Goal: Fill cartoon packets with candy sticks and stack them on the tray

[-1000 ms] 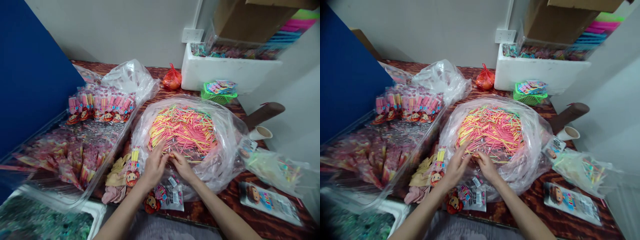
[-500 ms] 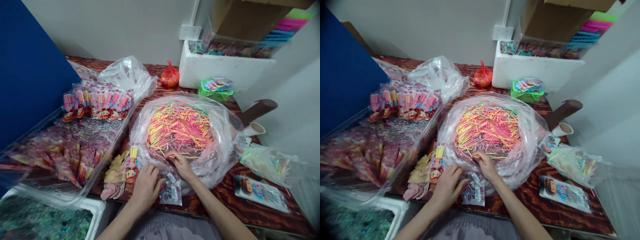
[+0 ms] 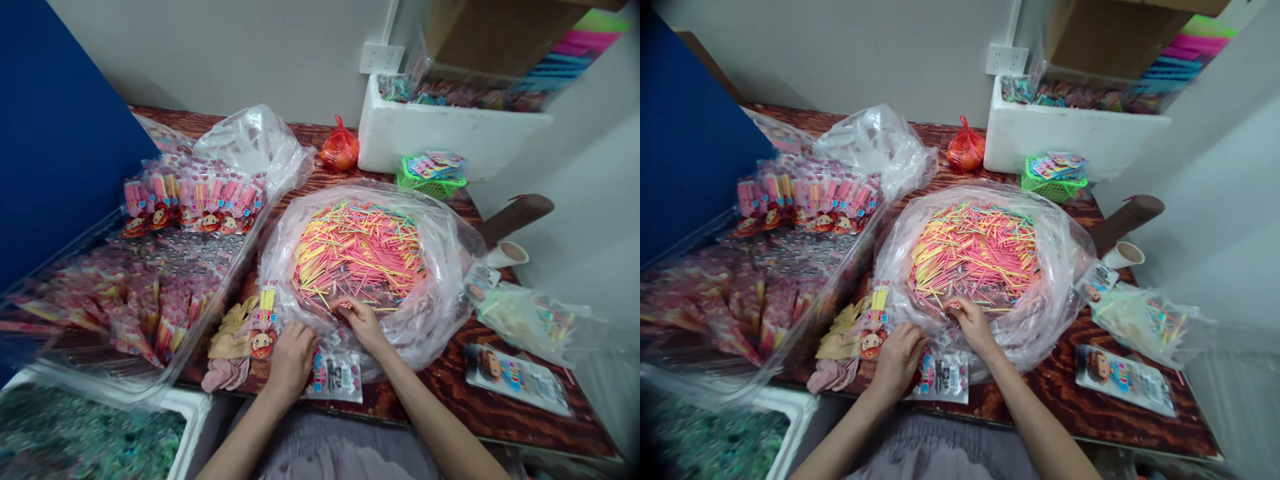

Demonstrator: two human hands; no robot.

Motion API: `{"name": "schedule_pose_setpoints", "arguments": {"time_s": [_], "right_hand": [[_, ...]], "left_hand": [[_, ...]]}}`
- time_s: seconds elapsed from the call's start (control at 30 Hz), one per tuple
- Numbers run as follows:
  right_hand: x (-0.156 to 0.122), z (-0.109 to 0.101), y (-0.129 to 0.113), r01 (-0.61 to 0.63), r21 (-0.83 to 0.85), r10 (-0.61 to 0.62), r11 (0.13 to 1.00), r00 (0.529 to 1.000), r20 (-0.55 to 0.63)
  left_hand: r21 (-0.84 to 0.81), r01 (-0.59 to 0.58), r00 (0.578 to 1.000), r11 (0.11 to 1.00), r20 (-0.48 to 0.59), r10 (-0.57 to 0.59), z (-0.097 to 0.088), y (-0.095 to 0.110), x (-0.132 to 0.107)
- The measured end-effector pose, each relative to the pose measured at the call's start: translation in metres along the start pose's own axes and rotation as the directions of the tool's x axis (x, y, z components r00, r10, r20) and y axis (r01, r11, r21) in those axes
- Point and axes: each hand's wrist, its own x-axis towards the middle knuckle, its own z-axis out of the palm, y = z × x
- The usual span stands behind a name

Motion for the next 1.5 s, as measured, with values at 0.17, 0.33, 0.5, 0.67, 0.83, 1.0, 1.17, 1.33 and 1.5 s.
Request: {"name": "schedule_pose_setpoints", "arguments": {"time_s": [0.17,0.33,0.5,0.67,0.83,1.0,1.17,1.33,1.5], "right_hand": [[0.000,0.000,0.003,-0.012,0.002,0.012,1.000,1.000,-0.017],[0.000,0.000,0.004,-0.004,0.010,0.004,1.000,1.000,-0.020],[0.000,0.000,0.003,-0.004,0.014,0.004,1.000,1.000,-0.024],[-0.001,0.001,0.007,0.002,0.003,-0.002,1.000,1.000,-0.025],[-0.001,0.001,0.008,0.015,0.008,-0.015,1.000,1.000,-0.027],[-0.001,0.001,0.006,0.015,0.018,-0.015,1.000,0.999,-0.028],[-0.001,0.002,0.004,-0.056,0.112,0.063,0.992,0.997,-0.054],[0.013,0.000,-0.029,-0.046,0.534,0.203,0.845,0.950,-0.239],[0.035,0.006,-0.076,-0.036,0.864,0.247,0.503,0.963,-0.104]], "left_hand": [[0.092,-0.034,0.999,0.995,0.005,0.034,0.006,-0.005,0.001],[-0.367,0.103,0.986,0.925,-0.086,-0.143,-0.017,0.001,0.007],[-0.761,0.297,0.846,0.577,-0.071,-0.529,-0.040,0.007,0.020],[-0.794,0.305,0.807,0.526,-0.077,-0.585,-0.045,0.011,0.030],[-0.686,0.357,0.866,0.634,-0.011,-0.501,-0.041,0.013,0.028],[-0.708,0.404,0.848,0.580,0.052,-0.527,-0.031,0.002,0.022],[-0.679,0.391,0.827,0.622,-0.036,-0.560,-0.028,-0.008,0.018],[-0.636,0.217,0.924,0.741,-0.112,-0.367,-0.034,0.004,0.022],[-0.657,0.178,0.947,0.733,-0.088,-0.309,-0.032,0.013,0.026]]}}
